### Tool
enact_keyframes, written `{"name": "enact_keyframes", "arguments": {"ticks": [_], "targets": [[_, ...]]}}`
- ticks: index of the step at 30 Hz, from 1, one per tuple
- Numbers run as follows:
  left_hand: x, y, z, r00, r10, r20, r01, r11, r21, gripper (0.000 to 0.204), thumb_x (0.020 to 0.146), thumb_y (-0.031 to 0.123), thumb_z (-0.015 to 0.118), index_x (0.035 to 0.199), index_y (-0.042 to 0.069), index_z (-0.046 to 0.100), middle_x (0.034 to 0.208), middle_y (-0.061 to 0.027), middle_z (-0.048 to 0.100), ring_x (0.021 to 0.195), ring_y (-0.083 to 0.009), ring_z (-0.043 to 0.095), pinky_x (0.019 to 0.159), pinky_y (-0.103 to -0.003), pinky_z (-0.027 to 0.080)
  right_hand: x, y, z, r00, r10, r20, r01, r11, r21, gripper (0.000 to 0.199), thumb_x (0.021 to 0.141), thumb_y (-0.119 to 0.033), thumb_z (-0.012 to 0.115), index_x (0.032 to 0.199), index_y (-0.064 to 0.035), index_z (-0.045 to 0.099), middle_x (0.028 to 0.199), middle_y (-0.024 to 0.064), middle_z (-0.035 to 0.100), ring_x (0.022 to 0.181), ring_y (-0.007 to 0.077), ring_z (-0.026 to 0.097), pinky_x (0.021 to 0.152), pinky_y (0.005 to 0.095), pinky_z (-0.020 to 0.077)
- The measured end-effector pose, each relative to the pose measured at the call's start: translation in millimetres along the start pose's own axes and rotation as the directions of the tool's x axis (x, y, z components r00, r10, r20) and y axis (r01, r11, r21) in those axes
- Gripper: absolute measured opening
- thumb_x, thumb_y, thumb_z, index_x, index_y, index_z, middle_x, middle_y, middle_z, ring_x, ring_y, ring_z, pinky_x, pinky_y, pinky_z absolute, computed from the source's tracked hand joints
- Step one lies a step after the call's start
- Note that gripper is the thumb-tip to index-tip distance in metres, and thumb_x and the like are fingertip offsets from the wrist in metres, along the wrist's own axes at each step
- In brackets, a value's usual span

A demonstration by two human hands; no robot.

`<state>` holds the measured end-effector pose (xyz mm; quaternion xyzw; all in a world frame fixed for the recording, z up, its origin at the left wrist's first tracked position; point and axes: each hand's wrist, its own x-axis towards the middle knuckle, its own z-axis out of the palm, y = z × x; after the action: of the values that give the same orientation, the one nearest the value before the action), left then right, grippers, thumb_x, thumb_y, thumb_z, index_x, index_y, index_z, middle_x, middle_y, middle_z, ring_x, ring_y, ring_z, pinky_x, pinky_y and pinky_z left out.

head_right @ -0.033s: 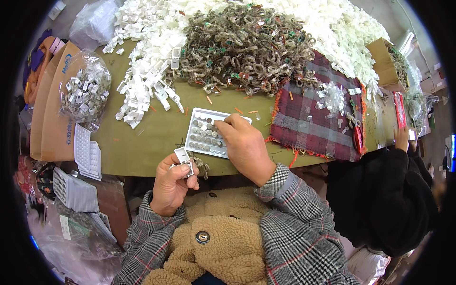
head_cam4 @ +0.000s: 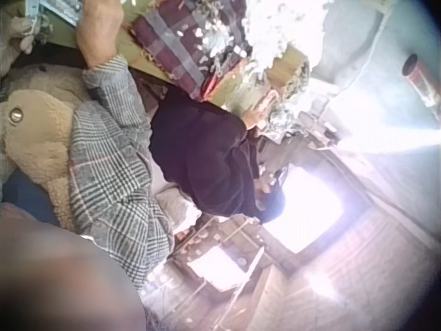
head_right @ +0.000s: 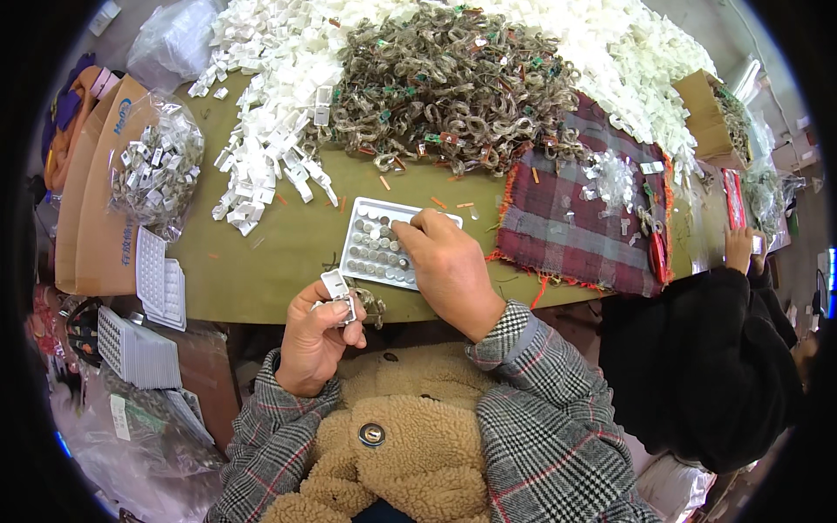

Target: The person repeatedly picks small white plastic housings and metal contacts from a table, inserts the contacts into the housings, and places the assembled units into a blister pack. The person briefly opens a patterned bag to retrieve a small item before resuming assembly.

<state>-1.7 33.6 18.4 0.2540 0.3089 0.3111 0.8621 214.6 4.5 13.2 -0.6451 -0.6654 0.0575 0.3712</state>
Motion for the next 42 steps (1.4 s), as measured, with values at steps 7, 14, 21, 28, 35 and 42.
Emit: {"name": "enact_keyframes", "arguments": {"ticks": [7, 14, 21, 28, 35, 42], "targets": [[-0.3, -0.7, 3.2, 0.999, -0.007, -0.046, 0.008, 1.000, 0.009, 0.019, 0.095, 0.010, 0.060, 0.111, -0.001, 0.059, 0.096, -0.0143, 0.068, 0.072, -0.0127, 0.067, 0.068, -0.032, 0.064, 3.3, -4.4, -1.8, 1.000, -0.006, 0.022, 0.007, 0.999, -0.052, 0.012, 0.083, 0.002, 0.068, 0.094, 0.0003, 0.065, 0.088, 0.0137, 0.062, 0.077, 0.0313, 0.064, 0.068, 0.0384, 0.0515], [-8.5, -8.9, 2.2, 0.998, 0.015, 0.068, -0.007, 0.993, -0.114, 0.022, 0.101, 0.007, 0.055, 0.121, -0.002, 0.056, 0.104, -0.0124, 0.067, 0.089, -0.0167, 0.069, 0.082, -0.034, 0.063, -18.0, -56.1, -17.3, 0.995, 0.019, 0.094, -0.052, 0.930, 0.363, 0.014, 0.083, 0.003, 0.070, 0.096, 0.0000, 0.065, 0.087, 0.0136, 0.065, 0.077, 0.0295, 0.066, 0.068, 0.0347, 0.0527], [-20.1, -17.0, -1.8, 0.999, 0.028, 0.017, -0.026, 0.996, -0.091, 0.017, 0.098, 0.005, 0.061, 0.114, -0.001, 0.061, 0.095, -0.0099, 0.068, 0.081, -0.0166, 0.068, 0.078, -0.035, 0.064, -17.9, -68.1, -17.1, 0.972, -0.104, 0.211, 0.028, 0.942, 0.335, 0.014, 0.086, 0.001, 0.064, 0.099, 0.0008, 0.059, 0.087, 0.0155, 0.058, 0.076, 0.0346, 0.063, 0.066, 0.0407, 0.0518], [-23.3, -20.3, -6.4, 0.994, 0.101, 0.032, -0.094, 0.980, -0.173, 0.015, 0.097, 0.003, 0.062, 0.111, -0.002, 0.061, 0.096, -0.0113, 0.068, 0.080, -0.0178, 0.069, 0.076, -0.035, 0.064, -19.0, -65.0, -15.2, 0.948, -0.259, 0.183, 0.164, 0.895, 0.415, 0.021, 0.083, -0.003, 0.070, 0.101, 0.0037, 0.063, 0.093, 0.0167, 0.060, 0.081, 0.0344, 0.063, 0.070, 0.0404, 0.0530], [-25.3, -23.2, -2.9, 0.996, 0.043, -0.076, -0.049, 0.996, -0.076, 0.016, 0.096, 0.004, 0.064, 0.109, -0.004, 0.061, 0.099, -0.0118, 0.069, 0.082, -0.0162, 0.069, 0.074, -0.032, 0.064, -38.5, -57.1, 2.0, 0.953, -0.297, 0.062, 0.249, 0.883, 0.399, 0.030, 0.080, -0.007, 0.076, 0.106, 0.0054, 0.064, 0.098, 0.0177, 0.061, 0.084, 0.0328, 0.063, 0.073, 0.0395, 0.0540], [-24.0, -14.3, 4.3, 0.998, 0.044, -0.039, -0.048, 0.992, -0.114, 0.016, 0.095, 0.005, 0.066, 0.107, -0.004, 0.063, 0.095, -0.0128, 0.069, 0.076, -0.0166, 0.069, 0.072, -0.034, 0.064, -39.0, -62.7, -8.2, 0.991, -0.109, 0.083, 0.047, 0.838, 0.544, 0.019, 0.089, -0.007, 0.068, 0.104, 0.0048, 0.068, 0.100, 0.0153, 0.062, 0.085, 0.0257, 0.064, 0.073, 0.0348, 0.0533]]}}
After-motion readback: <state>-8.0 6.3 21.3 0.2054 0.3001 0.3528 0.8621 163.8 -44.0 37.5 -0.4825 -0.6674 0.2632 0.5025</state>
